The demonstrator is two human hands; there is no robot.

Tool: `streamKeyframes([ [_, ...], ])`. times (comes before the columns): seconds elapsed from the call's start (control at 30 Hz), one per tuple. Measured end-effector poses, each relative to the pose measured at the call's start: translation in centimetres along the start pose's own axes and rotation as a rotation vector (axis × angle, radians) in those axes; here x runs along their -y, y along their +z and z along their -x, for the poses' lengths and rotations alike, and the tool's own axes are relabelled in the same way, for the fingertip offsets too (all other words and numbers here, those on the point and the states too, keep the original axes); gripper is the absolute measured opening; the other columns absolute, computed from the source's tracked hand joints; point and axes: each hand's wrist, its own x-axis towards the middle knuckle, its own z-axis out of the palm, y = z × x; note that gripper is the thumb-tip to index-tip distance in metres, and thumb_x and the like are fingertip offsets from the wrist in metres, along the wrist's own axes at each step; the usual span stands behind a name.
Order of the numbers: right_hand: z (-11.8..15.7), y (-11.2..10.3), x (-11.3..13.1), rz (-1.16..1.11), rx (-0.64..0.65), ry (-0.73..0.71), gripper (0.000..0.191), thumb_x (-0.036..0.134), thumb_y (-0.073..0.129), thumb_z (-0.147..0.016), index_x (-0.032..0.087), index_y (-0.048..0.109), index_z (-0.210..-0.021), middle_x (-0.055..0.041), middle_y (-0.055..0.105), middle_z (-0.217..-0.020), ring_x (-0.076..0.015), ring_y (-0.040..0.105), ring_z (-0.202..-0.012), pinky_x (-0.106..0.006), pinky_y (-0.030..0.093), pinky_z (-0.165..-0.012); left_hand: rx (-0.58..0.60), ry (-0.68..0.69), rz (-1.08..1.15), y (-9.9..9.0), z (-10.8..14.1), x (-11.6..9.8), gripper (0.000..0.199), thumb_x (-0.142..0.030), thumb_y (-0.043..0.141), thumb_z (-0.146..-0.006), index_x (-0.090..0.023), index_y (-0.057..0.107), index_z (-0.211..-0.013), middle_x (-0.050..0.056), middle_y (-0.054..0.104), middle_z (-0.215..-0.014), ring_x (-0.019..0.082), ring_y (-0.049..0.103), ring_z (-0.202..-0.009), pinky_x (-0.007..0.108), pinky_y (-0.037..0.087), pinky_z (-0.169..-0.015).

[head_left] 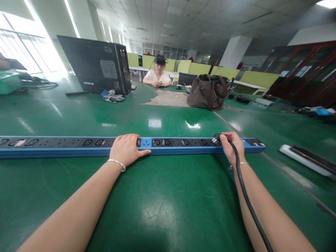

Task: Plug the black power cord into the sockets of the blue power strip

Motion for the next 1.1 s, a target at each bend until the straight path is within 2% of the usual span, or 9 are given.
streamKeyframes([
  [0.23,0.5,0.0,0.1,0.175,0.075,-0.069,0.031,0.046,0.049,-0.076,0.02,0.06,-0.087,-0.0042,0.063,-0.072,-0.0194,0.059,-0.067,-0.033,0.046,-0.065,-0.01,0.015,-0.005,0.0,0.1,0.0,0.071,-0.074,0.047,-0.069,-0.017,0.057,-0.109,0.013,0.066,-0.106,0.029,0.058,-0.104,0.041,0.038,-0.09],
  [0.47,0.6,-0.3,0.2,0.23,0.073,-0.111,0.03,0.045,0.048,-0.077,0.02,0.061,-0.086,-0.0044,0.064,-0.069,-0.019,0.06,-0.064,-0.03,0.045,-0.063,-0.012,0.02,-0.003,0.2,0.0,0.1,0.073,-0.074,0.047,-0.069,-0.015,0.057,-0.11,0.014,0.066,-0.106,0.03,0.058,-0.105,0.042,0.038,-0.091],
  [0.67,1.1,-0.2,0.3,0.32,0.167,-0.217,0.027,0.042,0.048,-0.08,0.022,0.063,-0.09,-0.0047,0.068,-0.075,-0.0189,0.062,-0.066,-0.028,0.045,-0.062,-0.003,0.018,-0.014,0.1,0.0,0.1,0.072,-0.074,0.047,-0.069,-0.017,0.056,-0.11,0.014,0.066,-0.107,0.029,0.058,-0.104,0.041,0.038,-0.091],
  [0.8,2.0,0.1,0.1,0.419,0.122,-0.241,0.029,0.041,0.045,-0.082,0.022,0.063,-0.095,-0.0066,0.07,-0.082,-0.0214,0.064,-0.07,-0.03,0.046,-0.062,-0.002,0.014,-0.014,0.1,0.0,0.1,0.07,-0.075,0.046,-0.069,-0.018,0.057,-0.11,0.013,0.066,-0.105,0.029,0.058,-0.103,0.041,0.038,-0.091],
  [0.93,2.9,0.4,-0.3,0.421,0.045,-0.322,0.032,0.04,0.041,-0.085,0.02,0.062,-0.098,-0.0089,0.07,-0.096,-0.0222,0.065,-0.082,-0.03,0.048,-0.071,0.009,0.011,-0.022,0.0,-0.1,0.1,0.07,-0.076,0.045,-0.068,-0.02,0.057,-0.109,0.012,0.066,-0.105,0.029,0.059,-0.102,0.041,0.039,-0.09],
  [1.1,2.4,0.3,0.0,0.441,0.096,-0.295,0.028,0.039,0.042,-0.084,0.021,0.062,-0.093,-0.0078,0.071,-0.091,-0.0217,0.066,-0.078,-0.029,0.047,-0.068,0.02,0.017,-0.031,-0.2,-0.1,0.1,0.072,-0.076,0.044,-0.069,-0.017,0.056,-0.108,0.013,0.066,-0.104,0.029,0.059,-0.101,0.041,0.04,-0.089],
])
